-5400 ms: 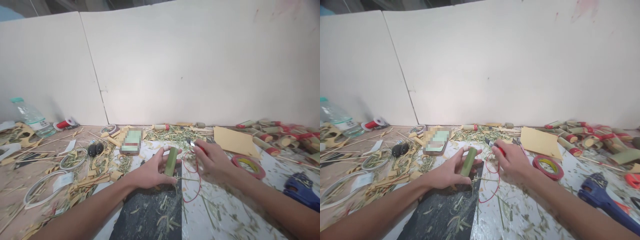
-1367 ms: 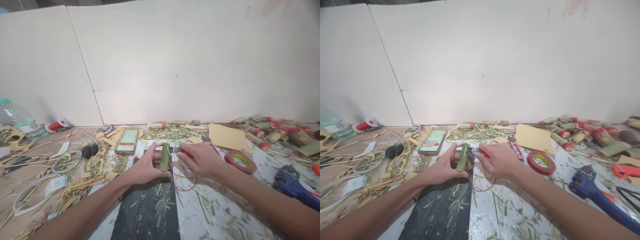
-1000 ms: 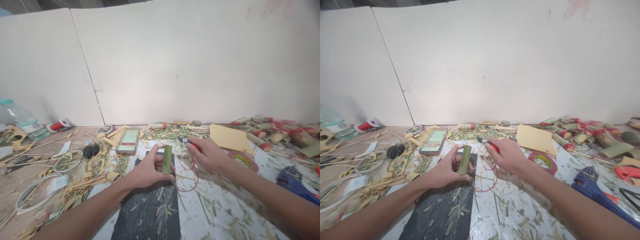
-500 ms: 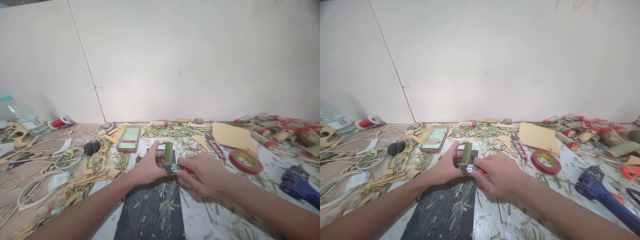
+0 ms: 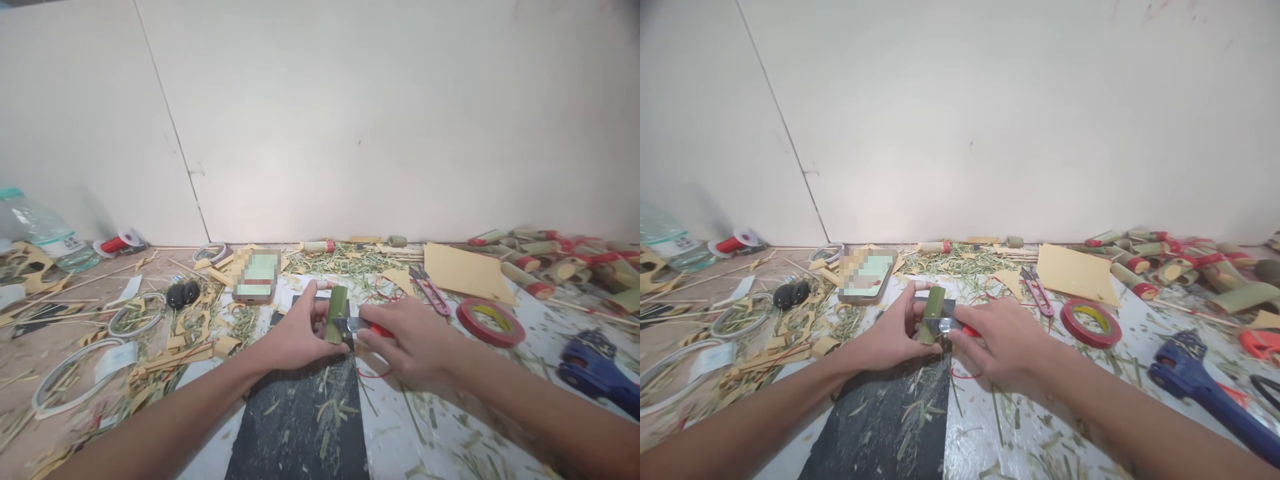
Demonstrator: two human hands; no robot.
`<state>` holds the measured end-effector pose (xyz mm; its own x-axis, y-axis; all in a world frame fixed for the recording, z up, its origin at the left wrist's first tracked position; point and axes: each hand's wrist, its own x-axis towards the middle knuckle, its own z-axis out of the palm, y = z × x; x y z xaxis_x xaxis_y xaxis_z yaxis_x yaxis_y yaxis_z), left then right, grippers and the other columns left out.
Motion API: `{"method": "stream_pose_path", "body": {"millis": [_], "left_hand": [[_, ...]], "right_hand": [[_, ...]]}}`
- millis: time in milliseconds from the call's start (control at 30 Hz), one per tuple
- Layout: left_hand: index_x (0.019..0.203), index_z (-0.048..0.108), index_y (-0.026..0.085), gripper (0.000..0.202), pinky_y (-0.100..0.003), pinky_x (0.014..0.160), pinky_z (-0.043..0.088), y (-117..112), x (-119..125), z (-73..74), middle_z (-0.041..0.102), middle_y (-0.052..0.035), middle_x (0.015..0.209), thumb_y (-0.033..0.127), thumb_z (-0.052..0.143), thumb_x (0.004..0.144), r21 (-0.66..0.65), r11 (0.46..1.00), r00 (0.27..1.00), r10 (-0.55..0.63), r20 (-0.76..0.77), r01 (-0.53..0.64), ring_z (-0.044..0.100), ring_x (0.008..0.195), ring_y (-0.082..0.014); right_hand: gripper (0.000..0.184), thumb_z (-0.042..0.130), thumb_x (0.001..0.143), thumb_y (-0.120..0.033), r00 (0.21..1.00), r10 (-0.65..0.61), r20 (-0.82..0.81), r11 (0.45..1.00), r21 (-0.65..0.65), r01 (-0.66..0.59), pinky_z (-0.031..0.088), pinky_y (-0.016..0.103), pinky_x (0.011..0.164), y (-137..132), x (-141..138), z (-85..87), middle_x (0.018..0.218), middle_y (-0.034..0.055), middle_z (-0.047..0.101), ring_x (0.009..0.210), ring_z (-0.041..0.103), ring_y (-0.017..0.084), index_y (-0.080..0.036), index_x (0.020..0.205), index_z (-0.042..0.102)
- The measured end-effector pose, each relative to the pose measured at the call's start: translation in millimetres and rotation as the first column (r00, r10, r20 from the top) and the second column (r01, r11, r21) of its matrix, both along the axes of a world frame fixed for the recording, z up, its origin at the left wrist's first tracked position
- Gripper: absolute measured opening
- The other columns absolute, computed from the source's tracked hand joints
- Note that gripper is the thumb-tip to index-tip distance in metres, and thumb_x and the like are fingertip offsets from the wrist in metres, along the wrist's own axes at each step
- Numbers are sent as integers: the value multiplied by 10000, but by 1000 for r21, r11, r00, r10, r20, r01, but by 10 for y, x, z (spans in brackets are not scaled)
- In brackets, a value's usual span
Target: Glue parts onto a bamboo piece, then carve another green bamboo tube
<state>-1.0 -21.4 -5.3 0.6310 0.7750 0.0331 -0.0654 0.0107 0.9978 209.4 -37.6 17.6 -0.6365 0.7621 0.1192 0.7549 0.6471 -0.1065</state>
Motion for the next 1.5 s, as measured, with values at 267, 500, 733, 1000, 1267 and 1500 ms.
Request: {"method": "stream_pose_path", "body": {"millis": [267, 500, 733, 1000, 1267, 1500], "left_hand": [[989, 293, 221, 550, -315, 740, 483, 4, -5, -47, 626, -88, 1045, 184, 763, 706, 35, 999, 1000, 2, 12, -2, 622, 939, -208], [1142, 309, 211, 652, -369, 791, 499, 7, -28, -33, 628, -115, 1077, 156, 771, 686, 8, 1000, 1000, -26, -5, 26, 634, 919, -206], [1140, 309, 216, 676, -361, 783, 504, 5, -6, -25, 640, -106, 1054, 185, 794, 669, 9, 999, 999, 34, -15, -34, 637, 933, -220], [1101, 320, 214, 604, -328, 771, 492, -2, -19, -8, 625, -101, 1071, 188, 768, 697, 34, 999, 1000, -16, -10, 16, 626, 943, -207], [1084, 318, 224, 615, -283, 672, 469, -43, -22, 14, 627, -51, 947, 170, 776, 677, 11, 998, 992, -53, -111, 54, 618, 813, -171], [1156, 290, 217, 669, -300, 745, 485, -26, 1, 11, 628, -94, 1054, 143, 764, 690, -21, 1000, 1000, -15, 18, 16, 636, 889, -181]], "right_hand": [[349, 336, 931, -452, 1000, 18, -16, 998, -54, -19, 163, 275, 505, -71, -78, -35, 584, 9, 548, 487, 406, 126, -199, 739, 481], [328, 328, 939, -421, 995, -82, -54, 996, 32, 84, 181, 273, 522, 99, 37, 5, 573, -1, 517, 503, 403, 132, -206, 721, 445], [326, 338, 932, -424, 996, -34, -77, 999, -13, 33, 187, 269, 518, 26, -24, -26, 585, -3, 523, 504, 398, 125, -204, 714, 442], [320, 358, 926, -424, 1000, -16, -24, 1000, -13, 16, 168, 275, 508, -47, -81, -27, 571, -3, 519, 495, 402, 130, -202, 719, 461], [335, 288, 957, -433, 940, -281, -195, 950, 86, 302, 221, 266, 526, 293, 213, 124, 544, -25, 454, 501, 409, 142, -221, 709, 364], [324, 342, 936, -437, 998, 26, -63, 999, -20, -27, 197, 268, 524, 49, 25, 60, 574, -12, 497, 514, 393, 134, -210, 720, 426]]}}
